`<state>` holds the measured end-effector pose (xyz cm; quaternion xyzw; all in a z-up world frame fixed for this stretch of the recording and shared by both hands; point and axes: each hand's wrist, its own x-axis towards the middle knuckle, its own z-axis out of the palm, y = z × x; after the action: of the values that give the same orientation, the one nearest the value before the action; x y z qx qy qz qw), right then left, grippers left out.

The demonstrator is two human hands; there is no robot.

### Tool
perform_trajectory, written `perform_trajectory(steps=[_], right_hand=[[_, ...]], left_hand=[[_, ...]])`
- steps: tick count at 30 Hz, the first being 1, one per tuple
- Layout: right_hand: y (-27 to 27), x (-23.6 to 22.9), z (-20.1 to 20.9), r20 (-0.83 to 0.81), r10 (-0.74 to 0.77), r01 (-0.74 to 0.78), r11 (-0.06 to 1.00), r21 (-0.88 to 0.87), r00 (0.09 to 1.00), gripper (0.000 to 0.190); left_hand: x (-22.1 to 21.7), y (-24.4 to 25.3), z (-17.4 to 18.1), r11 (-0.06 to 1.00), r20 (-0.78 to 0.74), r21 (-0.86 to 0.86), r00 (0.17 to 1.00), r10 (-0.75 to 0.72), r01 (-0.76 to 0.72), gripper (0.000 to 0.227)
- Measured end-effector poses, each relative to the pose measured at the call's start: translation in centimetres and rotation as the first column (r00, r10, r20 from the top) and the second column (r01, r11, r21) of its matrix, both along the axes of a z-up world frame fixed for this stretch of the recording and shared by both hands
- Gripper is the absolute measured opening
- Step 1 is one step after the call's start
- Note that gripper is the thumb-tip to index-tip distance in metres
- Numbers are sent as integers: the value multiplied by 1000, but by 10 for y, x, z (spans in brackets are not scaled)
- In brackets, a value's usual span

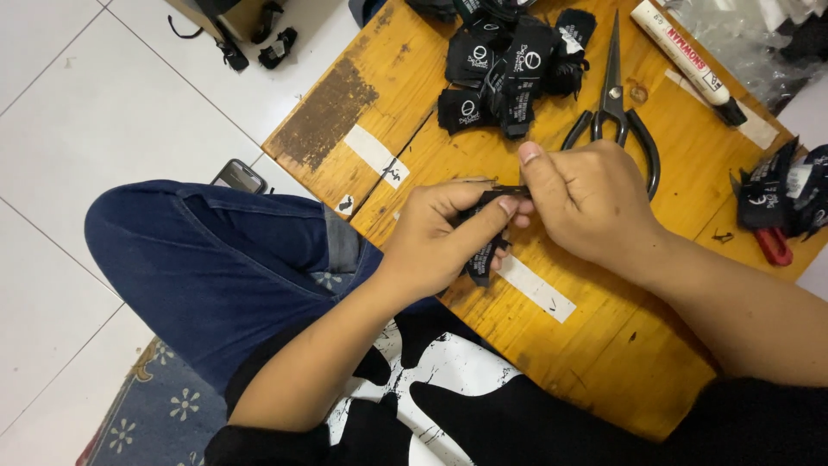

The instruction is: The person prepares clothing labels by hand on a wooden table. They pick up individual black labels, use a small tool to push through or separate parts of the label, and set them aside on the table or place them into a nearby box.

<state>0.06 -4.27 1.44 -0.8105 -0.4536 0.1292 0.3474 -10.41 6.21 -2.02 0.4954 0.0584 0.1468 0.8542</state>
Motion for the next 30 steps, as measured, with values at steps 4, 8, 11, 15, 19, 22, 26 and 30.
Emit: perform_trajectory(steps=[4,8,11,15,19,22,26,30], right_hand=[[3,-2,2,10,16,-16,1000,-2,1000,54],[5,-2,1,27,34,-34,999,2,999,55],[5,0,0,39,43,-43,999,-12,998,56],[4,0,-1,42,49,-49,999,1,998,56],[4,0,-2,43,46,-45,999,-5,998,57],[4,0,-3,39,44,-44,999,-12,998,57],[4,-1,0,33,45,-45,999,-25,998,56],[4,0,0,34,50,-49,999,-20,998,56]], left_hand=[[1,1,0,1000,-3,4,1000,-11,11,15],[1,1,2,1000,-1,10,1000,-8,8,16],[0,1,2,999,-11,29,1000,-20,20,16],[0,2,4,999,-13,37,1000,-19,20,16],[0,2,5,998,-22,51,1000,-21,22,17],[0,2,6,998,-26,56,999,-25,26,18],[0,2,7,998,-16,69,1000,-15,16,18],[0,2,8,998,-10,62,1000,-13,14,18]])
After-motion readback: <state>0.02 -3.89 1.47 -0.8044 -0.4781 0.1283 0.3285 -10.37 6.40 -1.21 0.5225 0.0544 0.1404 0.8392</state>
